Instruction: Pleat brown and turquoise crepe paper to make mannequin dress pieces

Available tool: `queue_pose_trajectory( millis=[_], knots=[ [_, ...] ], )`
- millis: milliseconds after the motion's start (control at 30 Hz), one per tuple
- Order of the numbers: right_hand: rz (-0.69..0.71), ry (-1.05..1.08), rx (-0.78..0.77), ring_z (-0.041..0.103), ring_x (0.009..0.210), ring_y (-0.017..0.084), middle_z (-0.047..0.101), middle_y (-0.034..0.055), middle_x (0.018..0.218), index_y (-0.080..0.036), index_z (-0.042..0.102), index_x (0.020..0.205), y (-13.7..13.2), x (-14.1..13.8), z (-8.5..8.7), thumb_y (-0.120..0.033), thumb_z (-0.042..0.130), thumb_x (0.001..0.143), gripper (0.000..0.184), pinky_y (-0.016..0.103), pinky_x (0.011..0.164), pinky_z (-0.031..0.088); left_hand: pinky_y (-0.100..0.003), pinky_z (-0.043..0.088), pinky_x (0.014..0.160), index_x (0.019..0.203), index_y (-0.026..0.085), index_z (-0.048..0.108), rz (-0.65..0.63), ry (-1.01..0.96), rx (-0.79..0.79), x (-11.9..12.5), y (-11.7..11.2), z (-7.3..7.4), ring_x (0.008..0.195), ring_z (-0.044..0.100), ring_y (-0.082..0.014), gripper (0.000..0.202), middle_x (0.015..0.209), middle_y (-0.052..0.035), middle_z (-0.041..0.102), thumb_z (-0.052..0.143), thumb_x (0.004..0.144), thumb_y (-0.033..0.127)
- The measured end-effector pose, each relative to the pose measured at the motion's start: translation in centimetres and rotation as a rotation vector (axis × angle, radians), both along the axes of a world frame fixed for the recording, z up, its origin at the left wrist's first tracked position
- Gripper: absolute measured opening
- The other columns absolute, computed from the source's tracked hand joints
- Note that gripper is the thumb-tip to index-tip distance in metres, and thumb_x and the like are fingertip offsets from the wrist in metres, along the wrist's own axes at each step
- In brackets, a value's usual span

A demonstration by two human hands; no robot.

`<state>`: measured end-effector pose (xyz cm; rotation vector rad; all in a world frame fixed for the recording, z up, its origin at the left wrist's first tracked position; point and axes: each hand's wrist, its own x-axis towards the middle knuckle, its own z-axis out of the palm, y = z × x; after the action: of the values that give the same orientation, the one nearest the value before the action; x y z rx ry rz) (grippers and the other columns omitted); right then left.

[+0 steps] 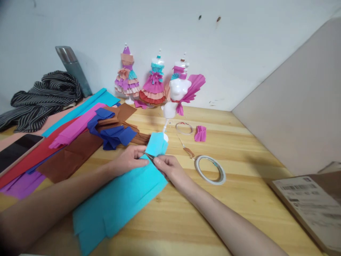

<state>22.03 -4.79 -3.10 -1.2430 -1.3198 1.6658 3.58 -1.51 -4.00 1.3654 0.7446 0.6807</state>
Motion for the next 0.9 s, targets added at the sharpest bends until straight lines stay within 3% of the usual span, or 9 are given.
queue_pose_trajectory(
  millis=[167, 300, 433, 533, 667, 800, 833, 900],
  knots=[
    [0.043, 0.049, 0.091, 0.021, 0.043, 0.007, 0.031, -0.0070, 0.044, -0.017, 0.056, 0.058, -0.6, 1.5, 0.1, -0.070, 0.064, 0.067, 0.055, 0.025, 0.046, 0.010, -0.019, 0.033, 0.048, 0.085, 0.011, 0.068, -0.075, 0.044, -0.101, -0.8, 0.6, 1.7, 0.050, 0.049, -0.0087, 0.024, 0.064, 0.0003, 0.062, 0.069, 0.068, 0.027],
    [0.080, 0.076, 0.164, 0.023, 0.043, 0.008, 0.035, -0.0053, 0.046, -0.014, 0.068, 0.072, -0.5, 3.2, 0.6, -0.066, 0.058, 0.075, 0.053, 0.027, 0.047, 0.012, -0.018, 0.029, 0.045, 0.094, 0.012, 0.072, -0.151, 0.153, -0.103, -2.4, 1.2, 5.0, 0.044, 0.043, -0.0066, 0.030, 0.056, 0.0025, 0.058, 0.070, 0.068, 0.028],
    [0.074, 0.082, 0.218, 0.024, 0.044, 0.009, 0.034, -0.0047, 0.048, -0.015, 0.071, 0.079, 0.2, 4.4, 0.6, -0.065, 0.052, 0.079, 0.054, 0.028, 0.047, 0.013, -0.020, 0.037, 0.049, 0.097, 0.013, 0.072, 0.013, 0.314, -0.006, -5.1, 1.7, 8.7, 0.053, 0.055, -0.0117, 0.033, 0.063, -0.0013, 0.065, 0.071, 0.067, 0.026],
    [0.081, 0.043, 0.276, 0.024, 0.044, 0.009, 0.033, -0.0047, 0.048, -0.014, 0.070, 0.080, 0.8, 4.7, 0.5, -0.067, 0.044, 0.083, 0.058, 0.028, 0.048, 0.017, -0.022, 0.039, 0.049, 0.109, 0.014, 0.068, 0.232, 0.425, 0.090, -7.4, 2.3, 10.6, 0.053, 0.057, -0.0140, 0.041, 0.062, -0.0016, 0.065, 0.068, 0.071, 0.031],
    [0.182, -0.210, 0.453, 0.031, 0.049, 0.010, 0.038, -0.0038, 0.052, -0.015, 0.066, 0.075, 1.1, 4.7, 0.8, -0.066, 0.046, 0.083, 0.055, 0.027, 0.049, 0.023, -0.027, 0.048, 0.065, 0.103, 0.013, 0.069, 0.366, 0.730, 0.303, -10.3, 4.2, 11.8, 0.074, 0.063, -0.0186, 0.034, 0.084, -0.0058, 0.070, 0.061, 0.074, 0.028],
    [0.362, -0.460, 0.685, 0.043, 0.058, 0.014, 0.052, 0.0014, 0.062, -0.015, 0.060, 0.069, 1.0, 4.3, 0.9, -0.066, 0.038, 0.087, 0.059, 0.026, 0.054, 0.031, -0.031, 0.047, 0.082, 0.096, 0.018, 0.072, 0.445, 1.291, 0.637, -13.4, 7.2, 12.8, 0.092, 0.064, -0.0242, 0.027, 0.095, -0.0056, 0.072, 0.054, 0.077, 0.023],
    [0.399, -0.488, 0.721, 0.045, 0.059, 0.014, 0.055, 0.0025, 0.064, -0.015, 0.060, 0.070, 1.0, 4.2, 0.8, -0.066, 0.036, 0.088, 0.059, 0.027, 0.056, 0.033, -0.032, 0.047, 0.083, 0.096, 0.019, 0.073, 0.491, 1.422, 0.668, -14.1, 7.9, 13.1, 0.094, 0.064, -0.0254, 0.027, 0.097, -0.0065, 0.072, 0.055, 0.077, 0.023],
    [0.450, -0.525, 0.776, 0.049, 0.062, 0.015, 0.059, 0.0046, 0.067, -0.015, 0.061, 0.073, 1.0, 4.0, 0.6, -0.064, 0.033, 0.090, 0.059, 0.027, 0.059, 0.036, -0.035, 0.046, 0.087, 0.097, 0.016, 0.072, 0.565, 1.494, 0.686, -15.1, 9.0, 13.5, 0.100, 0.062, -0.0294, 0.028, 0.103, -0.0111, 0.070, 0.054, 0.076, 0.019]
  ],
)
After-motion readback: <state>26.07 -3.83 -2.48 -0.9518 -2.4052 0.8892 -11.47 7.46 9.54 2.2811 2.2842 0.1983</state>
